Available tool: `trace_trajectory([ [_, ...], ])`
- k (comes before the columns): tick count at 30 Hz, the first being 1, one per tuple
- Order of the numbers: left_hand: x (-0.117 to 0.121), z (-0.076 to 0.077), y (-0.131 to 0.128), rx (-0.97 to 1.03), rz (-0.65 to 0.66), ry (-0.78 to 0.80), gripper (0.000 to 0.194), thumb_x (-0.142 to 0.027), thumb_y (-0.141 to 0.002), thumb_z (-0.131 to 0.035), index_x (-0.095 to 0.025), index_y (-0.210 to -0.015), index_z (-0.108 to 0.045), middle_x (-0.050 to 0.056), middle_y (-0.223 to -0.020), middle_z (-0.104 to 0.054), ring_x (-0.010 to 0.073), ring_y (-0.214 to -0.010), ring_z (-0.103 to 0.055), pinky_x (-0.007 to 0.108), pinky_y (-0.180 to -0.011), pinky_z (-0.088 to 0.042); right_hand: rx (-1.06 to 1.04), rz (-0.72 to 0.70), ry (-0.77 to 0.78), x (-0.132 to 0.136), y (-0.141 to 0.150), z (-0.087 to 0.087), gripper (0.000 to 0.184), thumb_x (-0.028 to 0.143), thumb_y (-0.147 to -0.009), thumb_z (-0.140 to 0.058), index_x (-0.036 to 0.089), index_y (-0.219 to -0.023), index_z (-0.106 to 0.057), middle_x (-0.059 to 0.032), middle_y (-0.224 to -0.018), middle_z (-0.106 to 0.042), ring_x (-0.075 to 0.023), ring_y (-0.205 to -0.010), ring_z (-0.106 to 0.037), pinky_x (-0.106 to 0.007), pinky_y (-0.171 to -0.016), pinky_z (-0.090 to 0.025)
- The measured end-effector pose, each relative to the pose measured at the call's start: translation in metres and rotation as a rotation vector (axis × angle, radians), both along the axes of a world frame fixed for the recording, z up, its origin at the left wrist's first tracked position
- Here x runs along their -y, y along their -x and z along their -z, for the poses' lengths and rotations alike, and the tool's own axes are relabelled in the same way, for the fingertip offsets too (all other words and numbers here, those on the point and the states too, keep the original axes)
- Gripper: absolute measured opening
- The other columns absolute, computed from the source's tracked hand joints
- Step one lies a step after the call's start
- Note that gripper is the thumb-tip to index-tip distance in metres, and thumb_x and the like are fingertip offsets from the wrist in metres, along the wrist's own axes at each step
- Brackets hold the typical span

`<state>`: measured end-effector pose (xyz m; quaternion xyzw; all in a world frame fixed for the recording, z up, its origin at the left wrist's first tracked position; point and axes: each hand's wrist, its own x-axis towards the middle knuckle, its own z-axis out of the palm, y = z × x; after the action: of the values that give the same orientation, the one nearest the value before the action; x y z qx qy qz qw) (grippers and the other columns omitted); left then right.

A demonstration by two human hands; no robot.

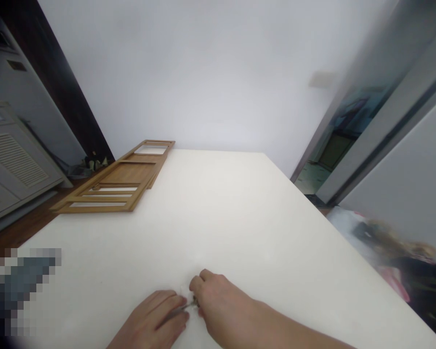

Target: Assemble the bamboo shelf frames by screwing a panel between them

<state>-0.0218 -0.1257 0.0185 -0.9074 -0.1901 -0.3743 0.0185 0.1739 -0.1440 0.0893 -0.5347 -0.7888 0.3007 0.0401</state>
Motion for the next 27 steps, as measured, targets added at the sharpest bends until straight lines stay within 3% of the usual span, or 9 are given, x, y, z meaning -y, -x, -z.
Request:
trace_trajectory([
  [11,0.001,0.001,0.003,-0.009,0.0,0.017,0.028,-0.012,-0.094,-0.041,-0.02,-0.082,-0.066,0.006,-0.08,-0.066,0.0145,-0.075,-0.062,0.027,-0.073,-0.056,-0.269,0.17,-0.057,0.009,-0.013,0.004,0.031,0.0,-0.076,-0.048,0.021,-0.09,-0.067,-0.0012,-0.09,-0.067,-0.0135,-0.08,-0.062,-0.022,-0.07,-0.045],
  [18,0.006,-0.003,0.004,-0.003,-0.012,0.024,0.025,-0.011,-0.092,-0.043,-0.019,-0.087,-0.066,0.006,-0.08,-0.067,0.0165,-0.08,-0.063,0.03,-0.075,-0.057,-0.246,0.354,-0.168,0.01,-0.036,0.009,0.022,0.008,-0.083,-0.052,0.019,-0.095,-0.067,-0.005,-0.093,-0.068,-0.0162,-0.078,-0.063,-0.028,-0.074,-0.049],
  [23,0.009,-0.003,0.005,0.009,-0.009,0.04,0.022,-0.012,-0.092,-0.044,-0.017,-0.087,-0.066,0.007,-0.082,-0.067,0.0182,-0.082,-0.062,0.032,-0.076,-0.056,-0.117,0.203,-0.241,0.022,-0.049,0.021,0.035,0.001,-0.083,-0.045,0.021,-0.098,-0.068,-0.0061,-0.104,-0.065,-0.0188,-0.094,-0.06,-0.031,-0.082,-0.048],
  [27,0.01,-0.004,0.006,-0.003,0.033,0.079,0.021,-0.011,-0.092,-0.044,-0.016,-0.086,-0.064,0.007,-0.08,-0.065,0.0177,-0.081,-0.062,0.031,-0.075,-0.055,0.03,0.082,-0.355,0.03,-0.052,0.028,0.025,0.007,-0.09,-0.046,0.02,-0.085,-0.067,-0.0075,-0.108,-0.063,-0.0222,-0.101,-0.054,-0.033,-0.082,-0.046],
])
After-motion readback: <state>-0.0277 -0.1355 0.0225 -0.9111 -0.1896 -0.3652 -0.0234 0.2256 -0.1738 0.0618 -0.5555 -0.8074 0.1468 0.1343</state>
